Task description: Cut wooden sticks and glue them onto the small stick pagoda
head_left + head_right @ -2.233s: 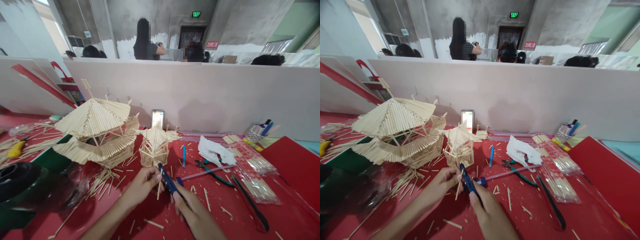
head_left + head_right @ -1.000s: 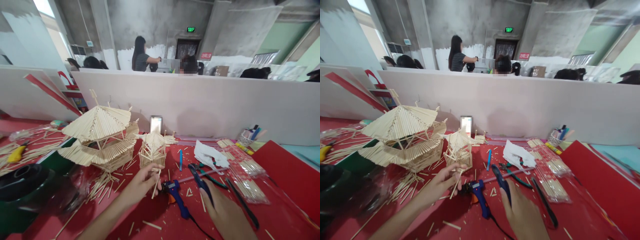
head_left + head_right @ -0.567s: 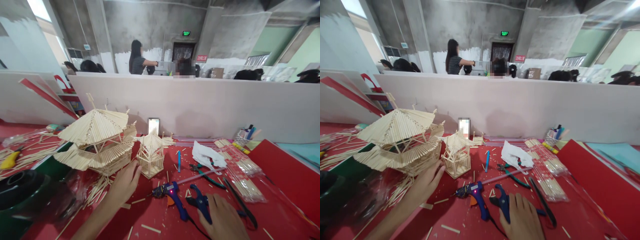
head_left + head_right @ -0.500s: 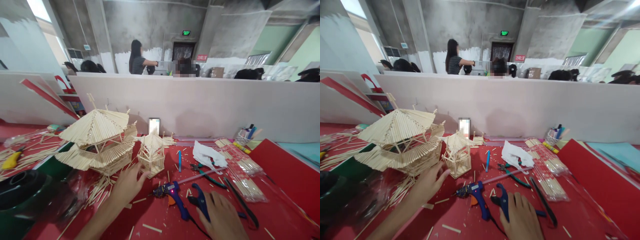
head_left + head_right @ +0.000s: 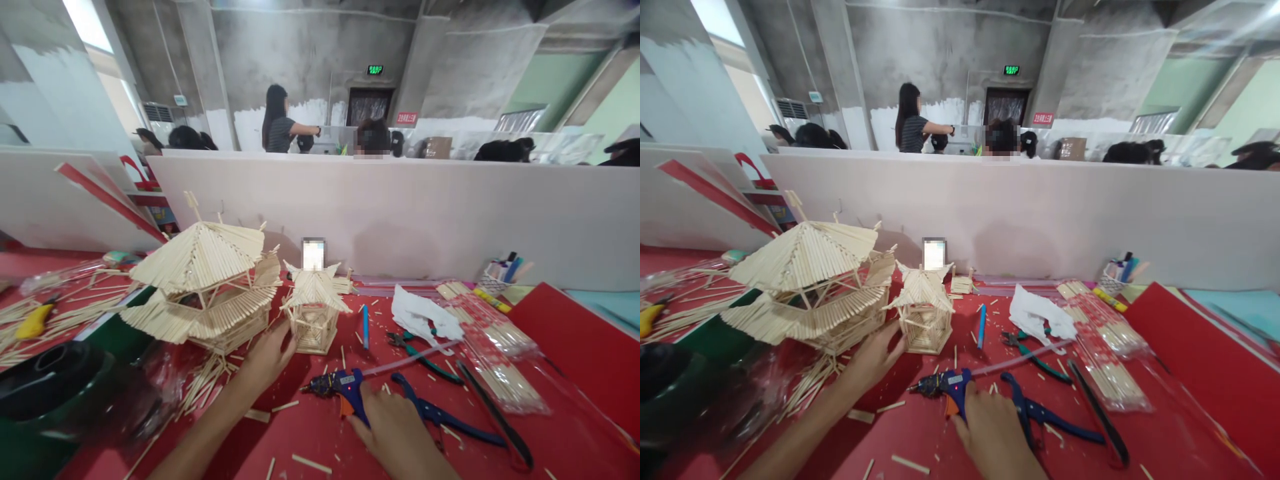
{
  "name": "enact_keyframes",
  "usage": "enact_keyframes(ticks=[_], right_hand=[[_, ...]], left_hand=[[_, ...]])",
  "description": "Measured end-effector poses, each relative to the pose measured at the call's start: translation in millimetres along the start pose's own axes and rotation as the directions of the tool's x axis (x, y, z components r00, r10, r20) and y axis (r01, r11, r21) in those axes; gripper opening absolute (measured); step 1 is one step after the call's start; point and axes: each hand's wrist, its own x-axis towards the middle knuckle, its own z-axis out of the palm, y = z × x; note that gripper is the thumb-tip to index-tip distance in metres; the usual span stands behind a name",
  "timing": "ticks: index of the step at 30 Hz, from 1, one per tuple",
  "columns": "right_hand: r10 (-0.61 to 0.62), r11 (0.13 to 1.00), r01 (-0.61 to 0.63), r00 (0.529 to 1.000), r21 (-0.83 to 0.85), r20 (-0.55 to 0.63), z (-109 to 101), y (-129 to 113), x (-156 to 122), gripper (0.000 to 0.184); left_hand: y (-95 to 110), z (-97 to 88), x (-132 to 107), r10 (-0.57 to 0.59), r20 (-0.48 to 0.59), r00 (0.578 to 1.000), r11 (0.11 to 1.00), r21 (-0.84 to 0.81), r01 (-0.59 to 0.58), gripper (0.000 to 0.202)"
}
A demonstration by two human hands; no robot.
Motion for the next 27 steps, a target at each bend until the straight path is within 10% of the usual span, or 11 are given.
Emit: enact_keyframes(ticks=[5, 13, 20, 27], right_hand=[[-0.122, 0.889, 0.125, 0.992, 0.440, -0.036, -8, 20, 3, 0.024], [-0.091, 0.213, 0.181, 0.982, 0.960, -0.165, 10, 21, 8, 0.053], [0.072, 0.326, 0.269, 0.949, 0.906, -0.308, 29, 24, 8, 0.053], [0.064, 0.573, 0.332, 0.893, 0.749, -0.445, -8, 32, 24, 0.039]], left_hand=[[-3, 0.5, 12, 0.023, -0.010, 1.000, 0.990, -0.139, -0.024, 0.022], [-8, 8.7, 14, 0.033, -0.004, 0.999, 0.964, -0.262, -0.033, 0.023], [-7, 14.2, 10, 0.067, 0.029, 0.997, 0.940, -0.338, -0.053, 0.021], [-11, 17.8, 9, 0.098, 0.022, 0.995, 0.927, -0.366, -0.083, 0.019]])
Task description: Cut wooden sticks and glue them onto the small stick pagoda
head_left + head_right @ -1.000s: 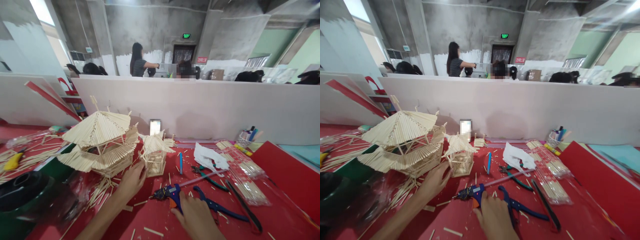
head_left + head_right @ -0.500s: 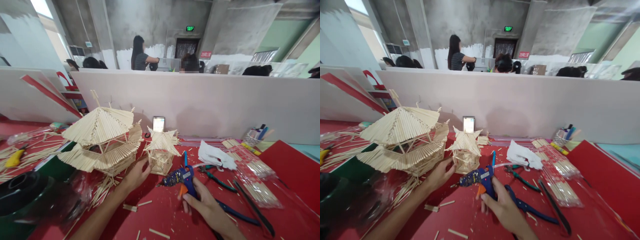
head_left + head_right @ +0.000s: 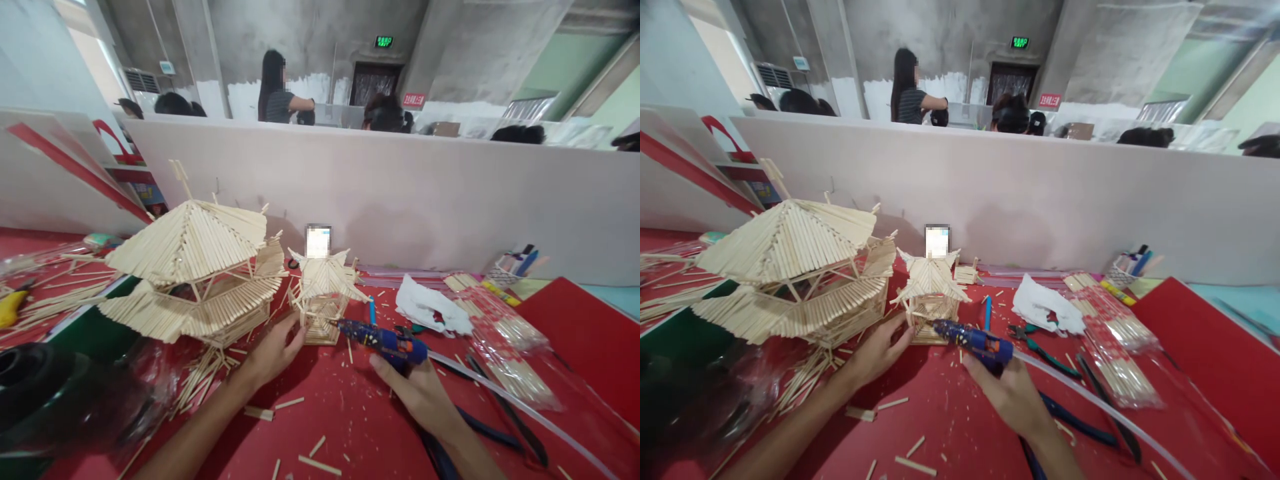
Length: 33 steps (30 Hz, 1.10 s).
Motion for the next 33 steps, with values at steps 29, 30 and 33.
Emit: enact_keyframes(ticks=[29, 30, 33], right_hand=[[-0.349, 0.853, 0.334, 0.936, -0.400, 0.038, 26, -30, 30, 0.034], [-0.337, 0.861, 0.318, 0.941, -0.398, 0.024, 25, -29, 30, 0.034], [-0.295, 0.892, 0.271, 0.956, -0.361, -0.012, 18, -25, 29, 0.031]], left_hand=[[-1, 0.4, -2, 0.012, 0.008, 1.000, 0.998, -0.069, -0.012, 0.025], [-1, 0.2, -3, 0.012, 0.010, 1.000, 0.998, -0.063, -0.011, 0.025], [-1, -0.2, -3, 0.008, 0.022, 1.000, 0.999, -0.048, -0.007, 0.025]])
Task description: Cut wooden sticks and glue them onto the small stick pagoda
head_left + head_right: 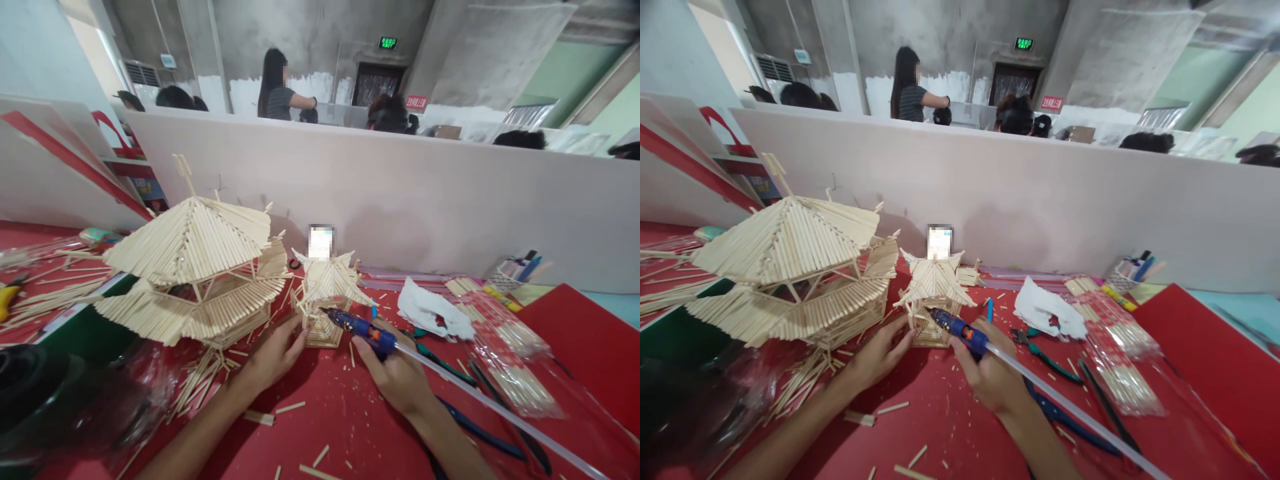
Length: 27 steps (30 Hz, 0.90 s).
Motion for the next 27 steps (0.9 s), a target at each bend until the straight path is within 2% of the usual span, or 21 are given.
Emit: enact_keyframes(ticks=[5, 9, 18, 27], right_hand=[[0.070, 0.994, -0.070, 0.998, 0.078, 0.005, -20, 12, -6, 0.027], [0.080, 0.994, -0.078, 0.997, 0.079, -0.017, -30, 19, -10, 0.028], [0.099, 0.995, -0.099, 0.995, -0.007, -0.034, -26, 30, -15, 0.023], [0.136, 0.990, -0.135, 0.991, 0.043, -0.018, -26, 28, -15, 0.026]], left_hand=[[-1, 0.1, 1, -0.006, -0.014, 1.000, 1.000, 0.026, 0.007, 0.024], [-2, -0.7, 1, -0.007, -0.008, 1.000, 1.000, 0.023, 0.007, 0.025], [-2, -2.7, 1, 0.003, -0.012, 1.000, 0.999, 0.051, -0.003, 0.026], [-5, -2.3, 1, -0.017, 0.007, 1.000, 0.999, 0.033, 0.016, 0.028]])
